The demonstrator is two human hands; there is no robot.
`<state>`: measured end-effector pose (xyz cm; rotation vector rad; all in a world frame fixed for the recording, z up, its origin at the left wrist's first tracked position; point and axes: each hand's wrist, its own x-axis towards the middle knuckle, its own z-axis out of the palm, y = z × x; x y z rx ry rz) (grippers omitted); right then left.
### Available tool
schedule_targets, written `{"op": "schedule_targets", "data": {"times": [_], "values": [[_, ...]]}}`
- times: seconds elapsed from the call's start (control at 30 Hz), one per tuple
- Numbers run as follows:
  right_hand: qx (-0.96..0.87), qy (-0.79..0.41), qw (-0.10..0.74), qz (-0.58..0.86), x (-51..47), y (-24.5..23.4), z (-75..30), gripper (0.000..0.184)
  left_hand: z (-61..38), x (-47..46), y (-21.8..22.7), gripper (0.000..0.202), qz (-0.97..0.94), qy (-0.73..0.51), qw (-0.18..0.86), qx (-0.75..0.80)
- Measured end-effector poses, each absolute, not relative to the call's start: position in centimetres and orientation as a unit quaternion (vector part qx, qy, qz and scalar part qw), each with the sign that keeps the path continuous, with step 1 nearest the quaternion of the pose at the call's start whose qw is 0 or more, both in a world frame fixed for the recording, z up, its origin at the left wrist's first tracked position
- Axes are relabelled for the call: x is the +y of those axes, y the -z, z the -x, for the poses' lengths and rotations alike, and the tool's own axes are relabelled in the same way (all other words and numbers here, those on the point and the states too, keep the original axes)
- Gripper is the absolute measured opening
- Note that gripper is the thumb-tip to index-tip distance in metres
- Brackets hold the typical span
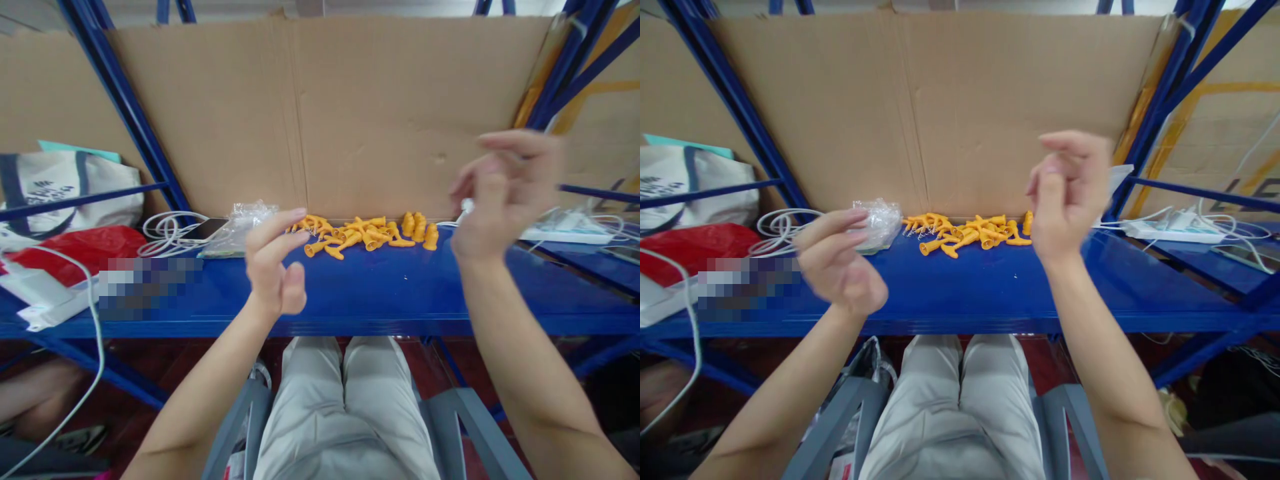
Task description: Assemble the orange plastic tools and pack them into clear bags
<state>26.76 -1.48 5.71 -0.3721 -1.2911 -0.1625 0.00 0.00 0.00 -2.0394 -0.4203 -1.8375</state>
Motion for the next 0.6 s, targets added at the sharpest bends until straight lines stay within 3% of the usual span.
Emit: {"op": "schedule_targets", "data": {"times": [0.1, 0.3, 0.43, 0.6], "values": [[-0.661, 0.112, 0.687, 0.280, 5.3, -4.6, -25.5, 0.021, -2.2, 4.4, -1.1, 0.024, 0.753, 0.599, 0.180, -0.202], [-0.702, 0.071, 0.542, 0.456, 15.0, 2.4, -26.1, 0.032, -5.5, 13.5, 1.0, 0.027, 0.738, 0.402, 0.033, -0.541], [-0.759, 0.075, 0.406, 0.504, 14.2, 4.7, -26.0, 0.041, -4.5, 14.2, 3.3, 0.036, 0.762, 0.297, 0.011, -0.575], [-0.752, 0.085, 0.387, 0.527, 12.7, 4.0, -24.6, 0.043, -2.8, 14.4, 3.6, 0.035, 0.782, 0.207, -0.035, -0.586]]}}
